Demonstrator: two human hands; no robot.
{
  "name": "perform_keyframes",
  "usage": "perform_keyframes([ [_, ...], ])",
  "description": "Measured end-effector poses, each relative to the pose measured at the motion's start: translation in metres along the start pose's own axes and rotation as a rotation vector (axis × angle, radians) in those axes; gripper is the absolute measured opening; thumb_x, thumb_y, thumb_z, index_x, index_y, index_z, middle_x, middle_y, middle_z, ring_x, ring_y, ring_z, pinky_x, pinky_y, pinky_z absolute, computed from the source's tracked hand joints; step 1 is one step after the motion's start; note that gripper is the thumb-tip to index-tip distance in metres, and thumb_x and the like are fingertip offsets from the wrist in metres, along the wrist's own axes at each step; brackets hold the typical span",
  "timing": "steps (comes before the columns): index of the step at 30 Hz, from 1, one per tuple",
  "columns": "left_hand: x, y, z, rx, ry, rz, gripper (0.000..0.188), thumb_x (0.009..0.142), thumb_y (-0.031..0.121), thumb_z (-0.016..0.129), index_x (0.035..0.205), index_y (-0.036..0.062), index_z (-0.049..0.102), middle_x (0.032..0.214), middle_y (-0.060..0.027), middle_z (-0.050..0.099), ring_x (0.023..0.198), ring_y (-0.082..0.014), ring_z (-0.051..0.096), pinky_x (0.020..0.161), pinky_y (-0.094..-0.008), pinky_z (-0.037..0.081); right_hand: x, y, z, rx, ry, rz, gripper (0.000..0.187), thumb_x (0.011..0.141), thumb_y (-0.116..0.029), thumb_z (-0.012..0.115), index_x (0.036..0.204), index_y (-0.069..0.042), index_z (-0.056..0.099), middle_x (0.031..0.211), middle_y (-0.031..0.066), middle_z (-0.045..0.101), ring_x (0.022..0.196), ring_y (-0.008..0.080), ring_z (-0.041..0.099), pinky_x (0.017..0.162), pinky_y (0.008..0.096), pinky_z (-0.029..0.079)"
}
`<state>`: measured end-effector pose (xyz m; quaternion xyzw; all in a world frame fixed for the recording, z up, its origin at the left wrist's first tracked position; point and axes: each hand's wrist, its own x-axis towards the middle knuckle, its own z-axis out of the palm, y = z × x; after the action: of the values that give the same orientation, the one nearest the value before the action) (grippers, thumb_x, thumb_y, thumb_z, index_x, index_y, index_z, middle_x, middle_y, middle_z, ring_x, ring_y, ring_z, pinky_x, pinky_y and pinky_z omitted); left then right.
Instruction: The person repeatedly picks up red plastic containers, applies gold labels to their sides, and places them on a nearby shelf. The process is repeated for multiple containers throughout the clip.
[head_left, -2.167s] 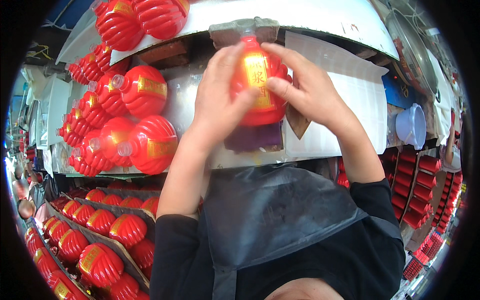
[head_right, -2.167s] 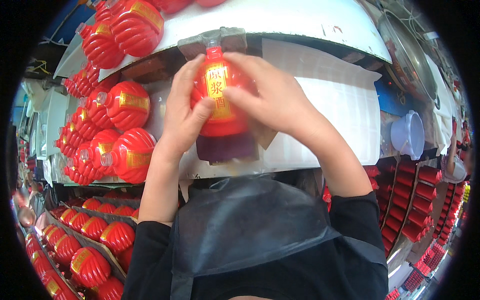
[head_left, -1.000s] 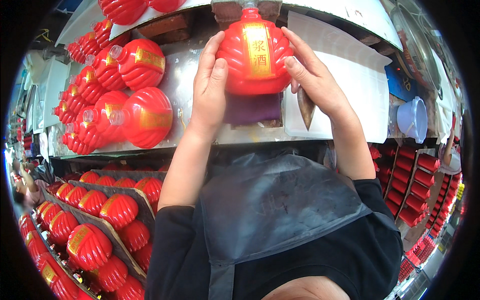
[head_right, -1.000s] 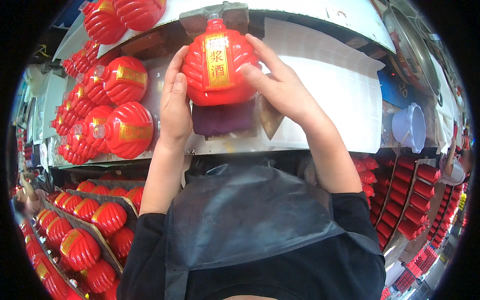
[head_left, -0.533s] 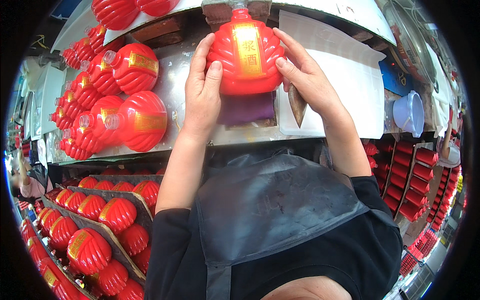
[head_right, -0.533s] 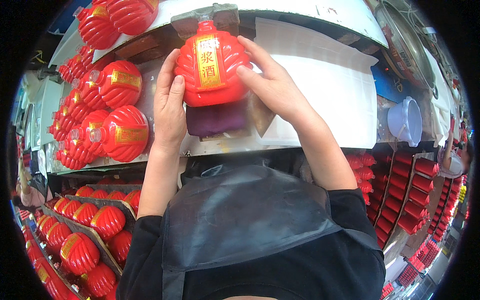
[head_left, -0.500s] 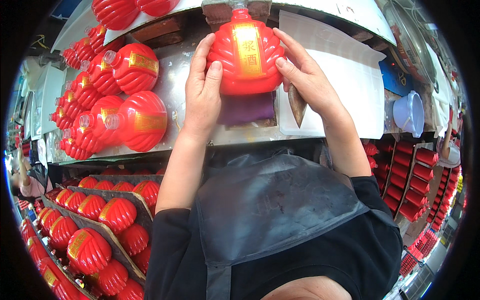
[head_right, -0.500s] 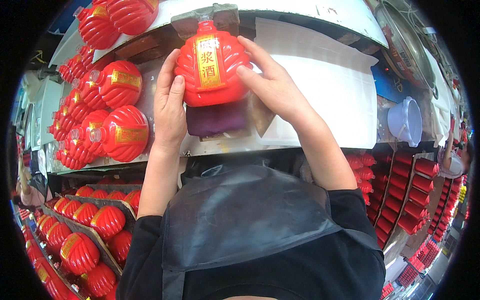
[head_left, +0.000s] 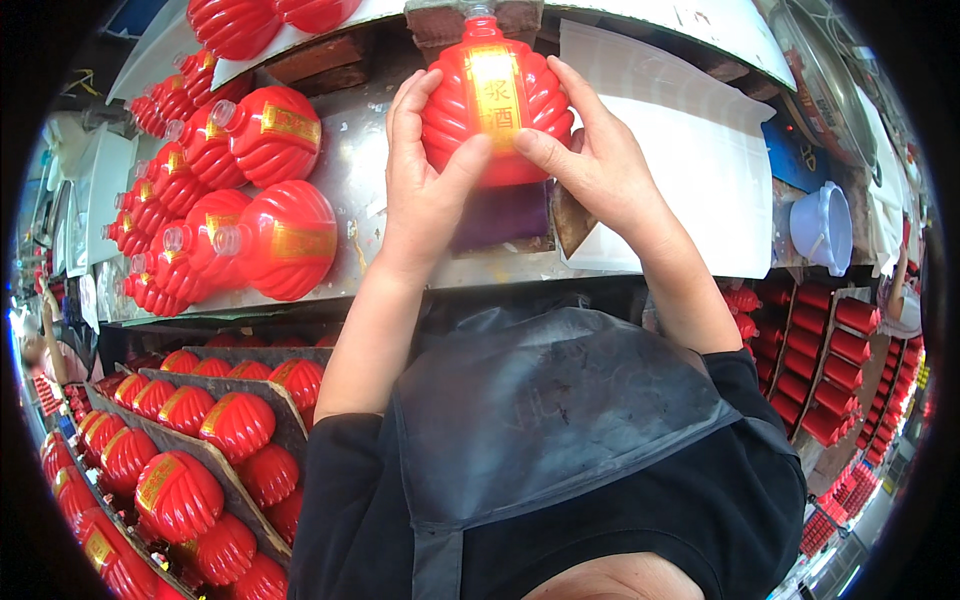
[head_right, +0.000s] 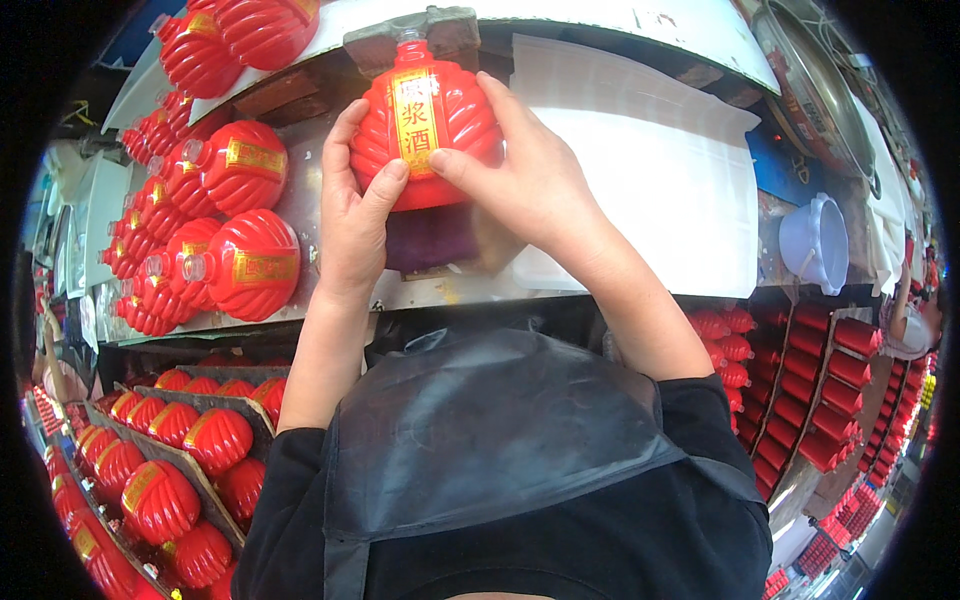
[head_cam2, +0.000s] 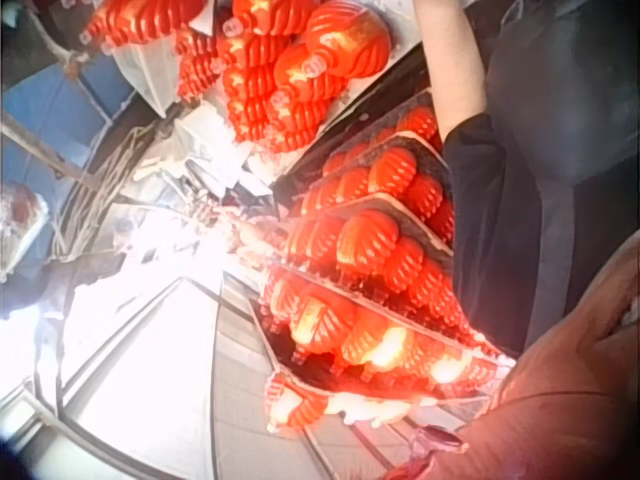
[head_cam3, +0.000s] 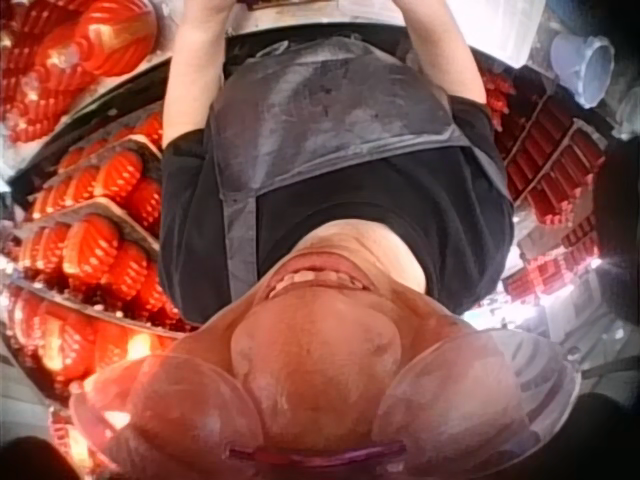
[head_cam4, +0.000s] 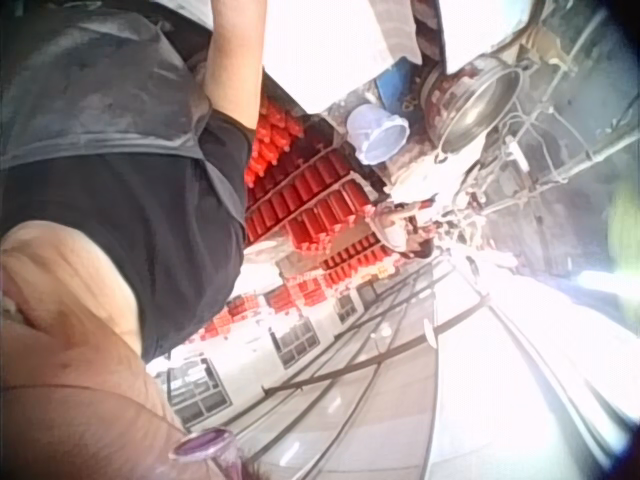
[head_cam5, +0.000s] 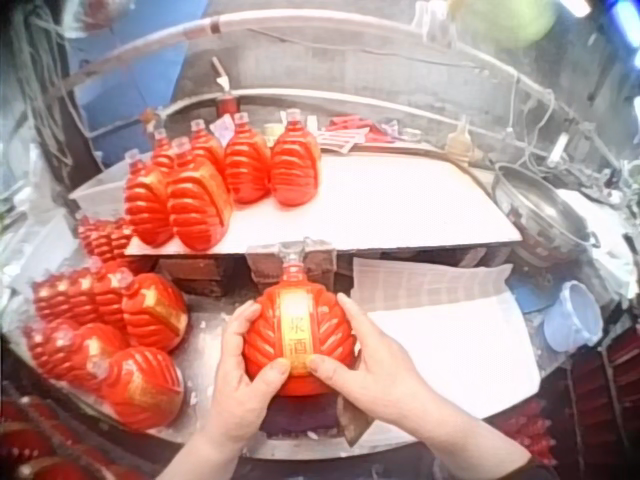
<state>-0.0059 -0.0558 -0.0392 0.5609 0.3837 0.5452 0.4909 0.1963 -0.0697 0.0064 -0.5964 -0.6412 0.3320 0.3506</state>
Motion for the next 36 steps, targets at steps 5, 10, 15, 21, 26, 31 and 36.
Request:
perform_keyframes([
  [5,0.0,0.0,-0.001,0.046,0.002,0.01,0.071,0.089,0.016,0.076,0.152,0.0037,0.045,0.158,-0.017,0.038,0.148,-0.028,0.039,0.124,-0.0401,0.033,0.0,0.001,0.0,-0.002,-0.006,0.002,0.094,0.087,-0.049,0.076,0.156,0.004,0.04,0.145,0.0306,0.058,0.134,0.0412,0.059,0.111,0.0428,0.047],
  [10,0.0,0.001,-0.001,0.043,0.002,0.001,0.071,0.089,0.016,0.076,0.152,0.0034,0.045,0.158,-0.0173,0.037,0.148,-0.0281,0.039,0.124,-0.04,0.033,-0.001,0.003,0.0,-0.004,-0.008,-0.003,0.093,0.087,-0.048,0.076,0.156,0.004,0.04,0.145,0.0309,0.058,0.134,0.041,0.059,0.111,0.0427,0.047],
  [15,0.002,0.001,-0.002,-0.081,0.0,-0.059,0.073,0.088,0.018,0.077,0.151,0.0031,0.044,0.157,-0.0175,0.038,0.147,-0.0289,0.04,0.123,-0.0405,0.034,0.002,0.007,-0.006,0.221,-0.059,0.02,0.083,0.097,-0.041,0.073,0.162,-0.005,0.036,0.131,0.0168,0.066,0.086,0.0127,0.065,0.081,0.0282,0.054],
  [21,0.005,0.007,0.001,0.06,0.017,-0.043,0.076,0.085,0.021,0.079,0.15,0.0028,0.044,0.152,-0.0165,0.041,0.143,-0.0285,0.043,0.121,-0.0414,0.036,-0.001,0.005,-0.002,0.124,-0.046,-0.014,0.08,0.099,-0.035,0.074,0.163,-0.005,0.035,0.133,0.016,0.064,0.086,0.0103,0.063,0.08,0.0272,0.054],
  [26,0.007,0.019,0.004,-0.02,0.029,-0.045,0.083,0.083,0.022,0.079,0.153,0.0025,0.04,0.149,-0.0175,0.045,0.138,-0.0299,0.048,0.118,-0.0431,0.04,0.006,-0.005,-0.018,0.143,-0.033,0.091,0.074,0.095,-0.037,0.071,0.157,-0.006,0.045,0.142,0.0203,0.063,0.095,0.0212,0.068,0.083,0.0329,0.055],
  [31,0.023,0.022,-0.001,0.216,-0.013,0.017,0.088,0.083,0.026,0.079,0.158,0.0059,0.037,0.148,-0.0206,0.047,0.138,-0.0337,0.049,0.117,-0.0454,0.041,0.025,-0.014,-0.025,-0.088,0.014,-0.298,0.046,0.1,-0.027,0.069,0.145,-0.018,0.065,0.144,0.0087,0.062,0.076,0.0106,0.061,0.071,0.0244,0.053],
  [36,0.034,0.024,-0.005,0.542,-0.106,0.183,0.08,0.083,0.032,0.078,0.153,0.0105,0.048,0.145,-0.022,0.048,0.135,-0.0388,0.049,0.115,-0.0478,0.041,0.032,-0.019,-0.019,-0.228,-0.002,-0.331,0.045,0.094,-0.025,0.071,0.138,-0.015,0.068,0.14,0.0174,0.063,0.105,0.0308,0.065,0.089,0.0373,0.055],
])
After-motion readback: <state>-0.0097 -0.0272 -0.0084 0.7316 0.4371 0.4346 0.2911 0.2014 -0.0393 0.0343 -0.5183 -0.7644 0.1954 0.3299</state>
